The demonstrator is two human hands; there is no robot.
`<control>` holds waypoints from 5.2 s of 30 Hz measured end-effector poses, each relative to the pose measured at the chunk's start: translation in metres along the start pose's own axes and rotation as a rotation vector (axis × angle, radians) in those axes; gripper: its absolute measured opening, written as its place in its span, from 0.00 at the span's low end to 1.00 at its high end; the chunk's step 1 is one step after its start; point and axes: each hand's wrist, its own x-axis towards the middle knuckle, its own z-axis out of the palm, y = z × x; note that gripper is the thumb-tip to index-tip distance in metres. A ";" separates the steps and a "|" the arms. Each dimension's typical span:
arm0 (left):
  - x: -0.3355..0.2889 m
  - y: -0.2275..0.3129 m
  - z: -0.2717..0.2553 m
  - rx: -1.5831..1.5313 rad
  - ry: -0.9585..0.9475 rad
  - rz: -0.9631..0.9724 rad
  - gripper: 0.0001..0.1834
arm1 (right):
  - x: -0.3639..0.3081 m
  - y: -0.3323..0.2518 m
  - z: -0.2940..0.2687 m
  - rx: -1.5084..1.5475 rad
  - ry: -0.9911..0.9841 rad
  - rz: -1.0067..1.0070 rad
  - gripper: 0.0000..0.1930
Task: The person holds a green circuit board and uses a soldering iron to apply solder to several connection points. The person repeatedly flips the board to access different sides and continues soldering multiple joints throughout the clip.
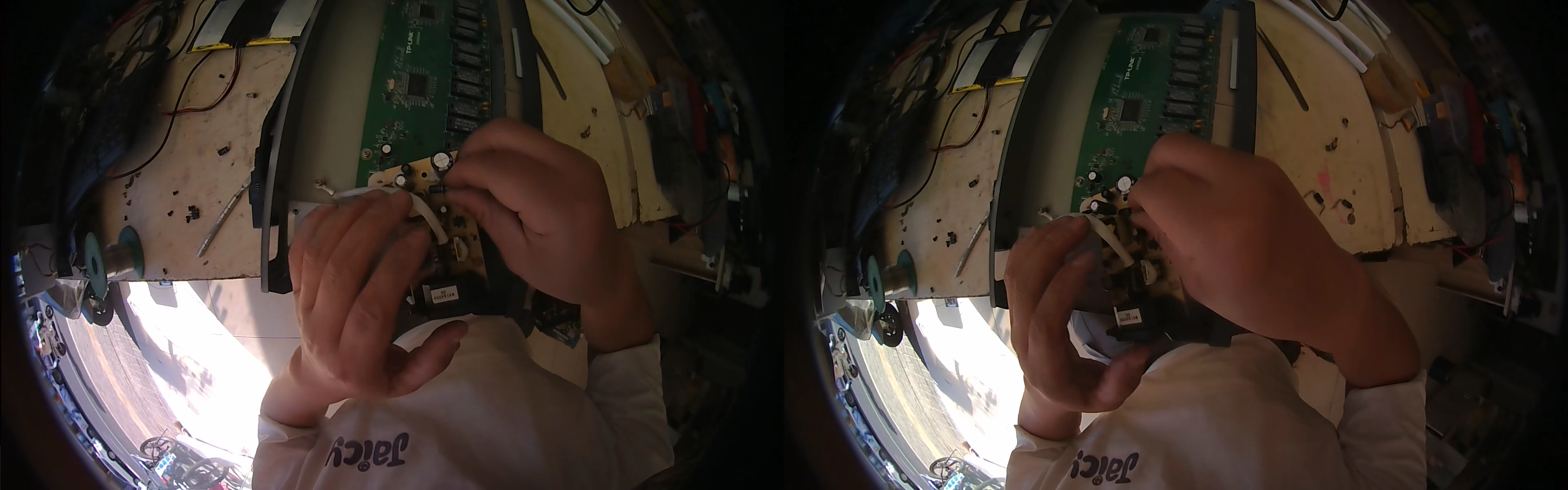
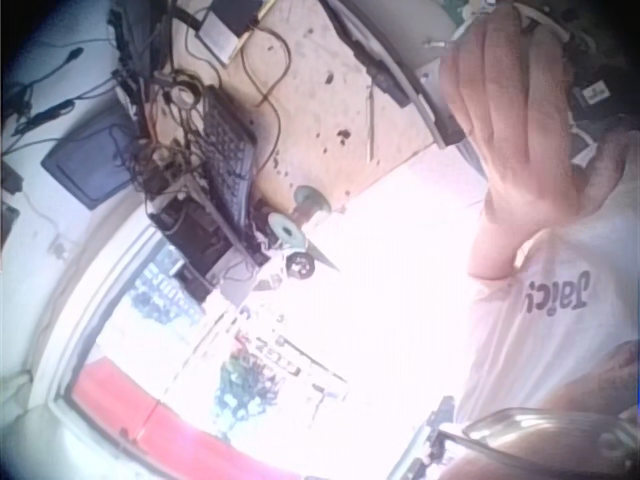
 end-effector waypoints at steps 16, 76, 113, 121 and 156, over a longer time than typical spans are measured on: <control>0.066 -0.024 -0.025 -0.394 -0.384 -0.620 0.05 | 0.006 0.003 0.009 0.048 0.024 -0.041 0.09; 0.032 0.003 -0.032 -0.238 -0.106 -0.330 0.08 | -0.005 -0.009 0.029 0.143 0.338 -0.425 0.11; 0.008 0.045 -0.037 -0.929 -0.192 -0.716 0.06 | -0.051 -0.022 0.022 0.145 0.317 -0.444 0.22; 0.013 0.044 -0.047 -0.974 -0.229 -0.842 0.05 | -0.040 -0.024 0.008 0.184 0.168 -0.346 0.24; 0.026 -0.007 -0.018 -0.037 0.115 -0.287 0.09 | -0.015 -0.028 0.041 0.296 0.330 0.279 0.11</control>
